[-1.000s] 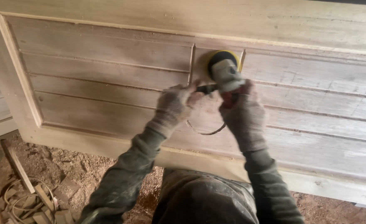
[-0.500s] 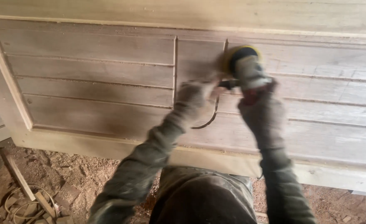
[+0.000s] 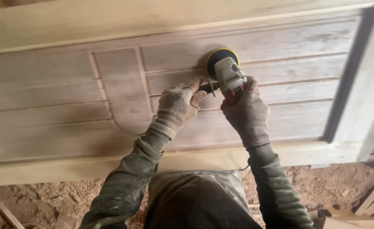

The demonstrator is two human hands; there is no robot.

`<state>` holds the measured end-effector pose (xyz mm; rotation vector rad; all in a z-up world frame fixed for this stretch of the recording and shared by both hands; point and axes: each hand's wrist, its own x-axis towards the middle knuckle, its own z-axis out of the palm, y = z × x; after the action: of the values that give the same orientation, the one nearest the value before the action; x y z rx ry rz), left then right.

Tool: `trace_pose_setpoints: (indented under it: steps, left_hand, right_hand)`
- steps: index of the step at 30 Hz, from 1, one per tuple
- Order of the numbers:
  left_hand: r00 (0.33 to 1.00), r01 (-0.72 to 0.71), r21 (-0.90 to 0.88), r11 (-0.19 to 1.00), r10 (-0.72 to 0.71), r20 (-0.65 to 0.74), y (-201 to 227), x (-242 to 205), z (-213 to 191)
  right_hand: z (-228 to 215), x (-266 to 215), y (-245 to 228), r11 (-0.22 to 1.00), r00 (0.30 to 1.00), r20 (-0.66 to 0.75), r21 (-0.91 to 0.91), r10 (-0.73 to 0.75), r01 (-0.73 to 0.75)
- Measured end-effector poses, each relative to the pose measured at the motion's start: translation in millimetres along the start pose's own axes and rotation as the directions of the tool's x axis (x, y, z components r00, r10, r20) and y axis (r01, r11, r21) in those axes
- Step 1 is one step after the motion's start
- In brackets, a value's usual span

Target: Sanding a wooden door using a power sander in a workshop environment.

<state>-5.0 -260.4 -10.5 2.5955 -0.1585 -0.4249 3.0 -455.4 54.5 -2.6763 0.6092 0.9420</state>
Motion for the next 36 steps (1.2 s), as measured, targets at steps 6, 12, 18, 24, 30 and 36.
trace_pose_setpoints:
  steps: [6, 12, 18, 24, 30, 36]
  left_hand:
    - [0.986, -0.144, 0.015, 0.989, 0.142, 0.092, 118.5, 53.5, 56.3]
    - [0.941, -0.198, -0.061, 0.978, 0.208, 0.268, 219.9, 98.1, 66.3]
    - [0.964, -0.245, 0.030, 0.969, 0.240, 0.118, 203.8, 86.9, 79.6]
    - [0.988, -0.155, -0.045, 0.987, 0.156, 0.016, 85.4, 15.0, 24.3]
    - [0.952, 0.271, -0.030, 0.962, -0.264, 0.155, 41.1, -5.1, 35.9]
    - [0.982, -0.187, -0.004, 0.982, 0.187, 0.027, 143.4, 56.8, 55.6]
  right_hand:
    - [-51.2, 36.4, 112.5, 0.983, 0.985, -0.031, 0.089, 0.167, -0.164]
    - [-90.9, 59.1, 192.7, 0.939, 0.961, -0.110, 0.267, 0.253, -0.216]
    - [-77.4, 48.7, 189.2, 0.939, 0.963, -0.227, 0.339, 0.145, -0.061]
    - [-22.5, 26.4, 95.6, 0.984, 0.987, -0.132, 0.144, -0.086, 0.105]
    - [-8.9, 27.1, 70.3, 0.983, 0.982, 0.058, -0.024, -0.180, 0.182]
    - [-44.7, 50.6, 154.0, 0.994, 0.996, -0.081, 0.106, 0.034, -0.025]
